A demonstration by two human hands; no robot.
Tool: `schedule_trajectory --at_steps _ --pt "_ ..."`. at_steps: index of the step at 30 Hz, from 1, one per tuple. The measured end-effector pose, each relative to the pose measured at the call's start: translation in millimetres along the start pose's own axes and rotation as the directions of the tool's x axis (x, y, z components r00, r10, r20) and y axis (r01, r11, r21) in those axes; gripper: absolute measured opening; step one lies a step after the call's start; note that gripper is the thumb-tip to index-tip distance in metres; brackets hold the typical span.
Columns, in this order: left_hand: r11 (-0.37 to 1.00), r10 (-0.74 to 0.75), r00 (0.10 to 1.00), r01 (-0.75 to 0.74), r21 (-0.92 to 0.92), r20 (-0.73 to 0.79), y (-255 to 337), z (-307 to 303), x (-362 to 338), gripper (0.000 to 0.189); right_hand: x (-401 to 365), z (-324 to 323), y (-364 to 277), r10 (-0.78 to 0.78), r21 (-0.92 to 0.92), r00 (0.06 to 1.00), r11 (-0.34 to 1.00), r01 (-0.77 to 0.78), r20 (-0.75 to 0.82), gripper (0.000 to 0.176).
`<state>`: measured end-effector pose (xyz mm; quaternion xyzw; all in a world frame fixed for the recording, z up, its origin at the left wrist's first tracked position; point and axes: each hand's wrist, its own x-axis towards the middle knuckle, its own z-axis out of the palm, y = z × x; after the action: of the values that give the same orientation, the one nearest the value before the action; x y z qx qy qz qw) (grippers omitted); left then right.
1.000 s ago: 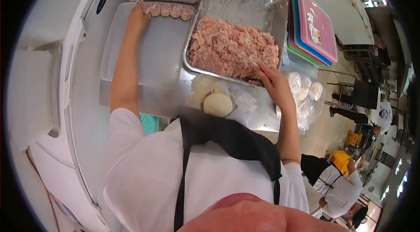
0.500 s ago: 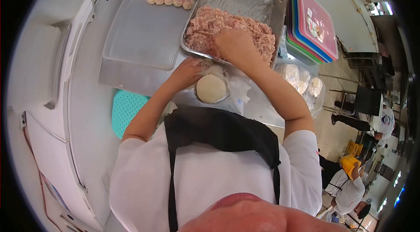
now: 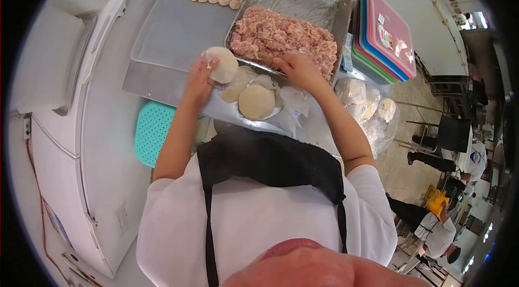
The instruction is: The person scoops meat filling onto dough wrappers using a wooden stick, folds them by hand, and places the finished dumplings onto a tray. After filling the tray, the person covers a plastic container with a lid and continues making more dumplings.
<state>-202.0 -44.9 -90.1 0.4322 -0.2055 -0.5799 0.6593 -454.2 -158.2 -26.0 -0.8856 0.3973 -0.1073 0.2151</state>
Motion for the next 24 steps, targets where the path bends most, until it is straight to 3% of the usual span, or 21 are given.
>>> schedule_trajectory --at_steps 1,4,7,10,13,16,19,22,24 --pt "0.993 0.071 0.997 -0.071 0.092 0.001 4.4 0.3 -0.7 0.031 -1.1 -13.0 -5.4 -0.019 -0.050 0.999 0.999 0.018 -0.030 0.029" --pt "1.000 0.018 0.991 -0.015 0.021 -0.131 27.4 6.6 -1.6 0.029 1.8 -51.3 -24.7 -0.109 -0.465 0.994 0.882 0.081 -0.033 0.024" --pt "0.998 0.049 0.998 -0.050 -0.032 -0.030 41.7 -0.2 4.6 0.029 2.4 -38.0 -35.7 -0.144 -0.590 0.985 0.789 0.169 0.090 0.020" --pt "0.994 0.107 0.984 -0.107 0.011 -0.141 44.2 0.1 13.8 0.029 1.1 2.4 -35.1 -0.262 -0.516 0.962 0.815 0.263 0.076 0.016" --pt "0.970 0.202 0.967 -0.175 0.170 -0.157 46.7 1.0 18.7 0.031 -1.9 1.9 -35.1 -0.007 -0.384 0.996 0.922 0.039 0.083 0.029" --pt "0.984 0.178 0.973 -0.179 0.006 -0.146 46.1 -2.3 26.1 0.031 4.8 -10.8 -42.1 -0.085 -0.452 0.991 0.891 0.029 -0.103 0.013" --pt "0.980 0.159 0.981 -0.171 -0.105 -0.110 44.8 -4.3 36.0 0.032 30.2 -15.0 -42.2 -0.204 -0.530 0.965 0.844 0.088 -0.166 0.015" --pt "0.969 0.151 0.980 -0.172 -0.177 -0.127 45.5 0.4 34.0 0.032 35.4 2.1 -60.0 -0.141 -0.616 0.988 0.785 0.074 -0.062 0.015" --pt "0.964 0.147 0.976 -0.177 -0.196 -0.159 44.2 -1.7 33.4 0.033 24.9 15.0 -58.0 -0.060 -0.558 0.997 0.829 0.028 -0.040 0.017"
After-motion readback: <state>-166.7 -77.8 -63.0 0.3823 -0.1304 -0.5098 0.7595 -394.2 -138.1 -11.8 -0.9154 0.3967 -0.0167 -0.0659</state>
